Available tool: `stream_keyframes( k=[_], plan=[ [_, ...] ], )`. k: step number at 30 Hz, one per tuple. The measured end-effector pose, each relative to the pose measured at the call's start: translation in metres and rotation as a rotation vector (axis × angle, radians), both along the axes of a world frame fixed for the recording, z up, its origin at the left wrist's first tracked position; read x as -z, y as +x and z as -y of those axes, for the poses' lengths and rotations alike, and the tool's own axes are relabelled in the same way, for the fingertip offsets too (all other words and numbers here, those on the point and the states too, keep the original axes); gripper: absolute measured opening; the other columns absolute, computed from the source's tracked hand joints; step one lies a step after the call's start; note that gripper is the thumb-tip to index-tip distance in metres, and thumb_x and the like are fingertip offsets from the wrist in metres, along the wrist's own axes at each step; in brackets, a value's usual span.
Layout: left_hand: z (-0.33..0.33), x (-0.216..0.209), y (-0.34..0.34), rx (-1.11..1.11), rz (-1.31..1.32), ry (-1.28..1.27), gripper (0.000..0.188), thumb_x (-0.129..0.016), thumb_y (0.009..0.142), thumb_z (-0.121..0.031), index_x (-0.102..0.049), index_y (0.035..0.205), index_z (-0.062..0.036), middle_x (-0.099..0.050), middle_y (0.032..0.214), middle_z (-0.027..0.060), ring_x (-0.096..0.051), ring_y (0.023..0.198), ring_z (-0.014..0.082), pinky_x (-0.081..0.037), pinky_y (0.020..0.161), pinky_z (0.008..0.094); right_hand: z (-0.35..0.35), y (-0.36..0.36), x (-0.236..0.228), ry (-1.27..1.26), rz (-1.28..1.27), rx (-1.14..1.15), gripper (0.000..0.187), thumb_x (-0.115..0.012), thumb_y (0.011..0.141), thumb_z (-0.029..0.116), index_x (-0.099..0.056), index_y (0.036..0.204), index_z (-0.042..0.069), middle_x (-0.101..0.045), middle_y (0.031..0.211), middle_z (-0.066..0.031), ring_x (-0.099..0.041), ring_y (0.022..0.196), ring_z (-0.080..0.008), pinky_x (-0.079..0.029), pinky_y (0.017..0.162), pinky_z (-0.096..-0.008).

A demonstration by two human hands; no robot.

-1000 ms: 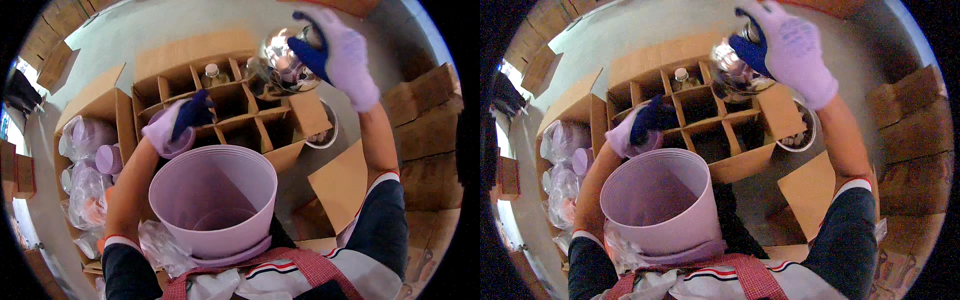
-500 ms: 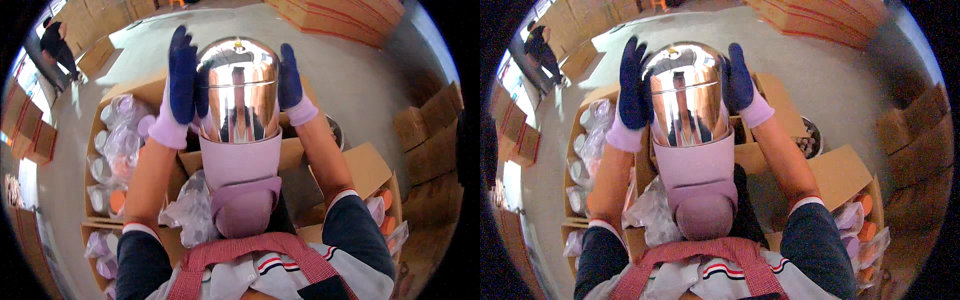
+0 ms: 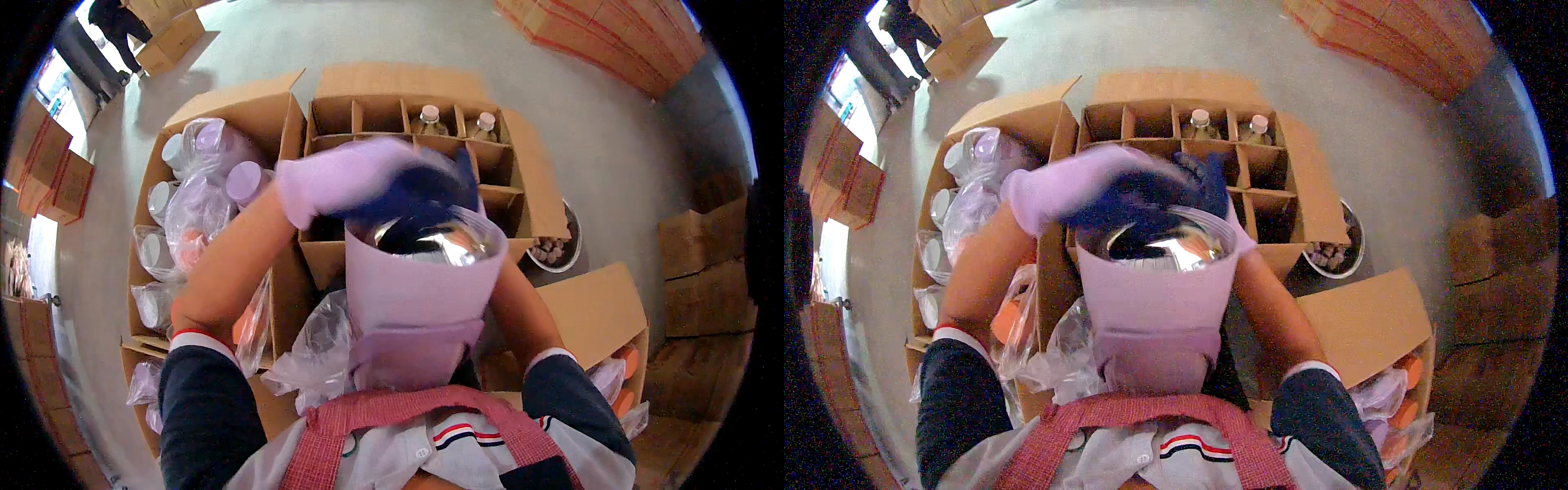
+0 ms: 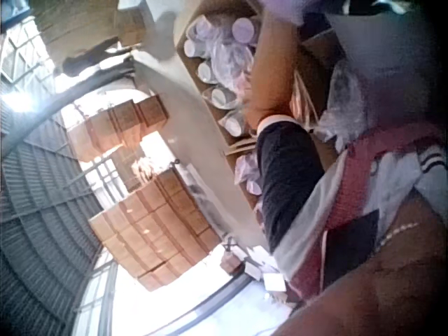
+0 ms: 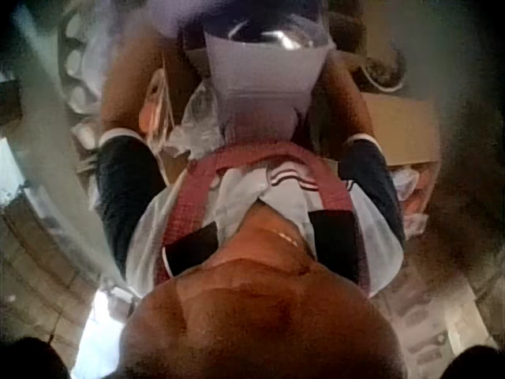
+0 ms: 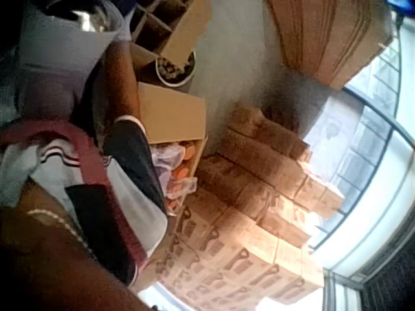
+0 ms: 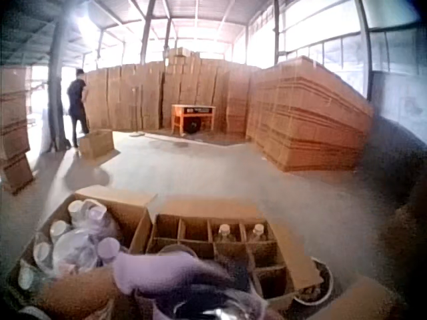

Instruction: The person assembles large insulated containers by hand, inserting a metal lining into a plastic shell, fitting a lid, wrapping the unit in a plastic bag, and placing it into a cardboard box.

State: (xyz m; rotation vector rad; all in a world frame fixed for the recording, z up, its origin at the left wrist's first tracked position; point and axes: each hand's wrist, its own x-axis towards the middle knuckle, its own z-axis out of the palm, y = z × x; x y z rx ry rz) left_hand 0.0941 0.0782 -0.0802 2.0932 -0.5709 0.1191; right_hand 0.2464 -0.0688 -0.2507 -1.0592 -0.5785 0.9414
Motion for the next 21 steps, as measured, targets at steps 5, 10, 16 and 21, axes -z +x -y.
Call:
stream_keyframes(
  k=[5,10,16,21],
  plan=[
    [-0.114,0.237,-0.001,-1.19,-0.267,-0.662,0.047,-0.048,0.096,-0.032,-0.046,0.133,-0.0033,-0.052,0.131,0.0088,-0.049,0.119,0.0213,-0.037,0.103,0.0324,-0.084,0.036,0.142,-0.122,-0.311,-0.006,0.049,-0.064,0.088,0.038,-0.051,0.126,0.01,-0.058,0.118,-0.0099,-0.057,0.099,-0.0192,-0.048,0.081,-0.0378],
    [-0.1,0.205,-0.01,-1.058,0.138,-0.66,0.066,-0.073,0.082,-0.021,-0.039,0.135,0.0008,-0.052,0.13,0.0135,-0.052,0.116,0.0222,-0.04,0.101,0.0336,-0.091,-0.015,0.065,-0.107,0.625,0.077,0.081,-0.076,0.077,0.036,-0.037,0.138,0.002,-0.051,0.129,-0.0176,-0.052,0.116,-0.0249,-0.039,0.102,-0.0358],
    [-0.028,0.057,0.043,-0.914,0.495,-0.369,0.067,-0.077,0.074,-0.016,-0.045,0.131,-0.0025,-0.053,0.127,0.0164,-0.054,0.114,0.0264,-0.045,0.096,0.0361,-0.061,0.006,-0.12,0.103,1.706,0.274,0.073,-0.073,0.072,0.015,-0.039,0.136,0.008,-0.035,0.141,-0.0237,-0.038,0.129,-0.04,-0.035,0.106,-0.0443],
    [0.031,-0.049,0.018,-0.826,0.843,-0.169,0.053,-0.069,0.075,-0.017,-0.053,0.125,-0.0054,-0.055,0.115,0.0197,-0.057,0.103,0.0332,-0.047,0.087,0.0375,-0.069,0.0,-0.17,0.332,0.19,0.213,0.052,-0.059,0.087,0.016,-0.04,0.133,0.003,-0.047,0.133,-0.0183,-0.046,0.124,-0.0328,-0.04,0.103,-0.0441]
  ],
)
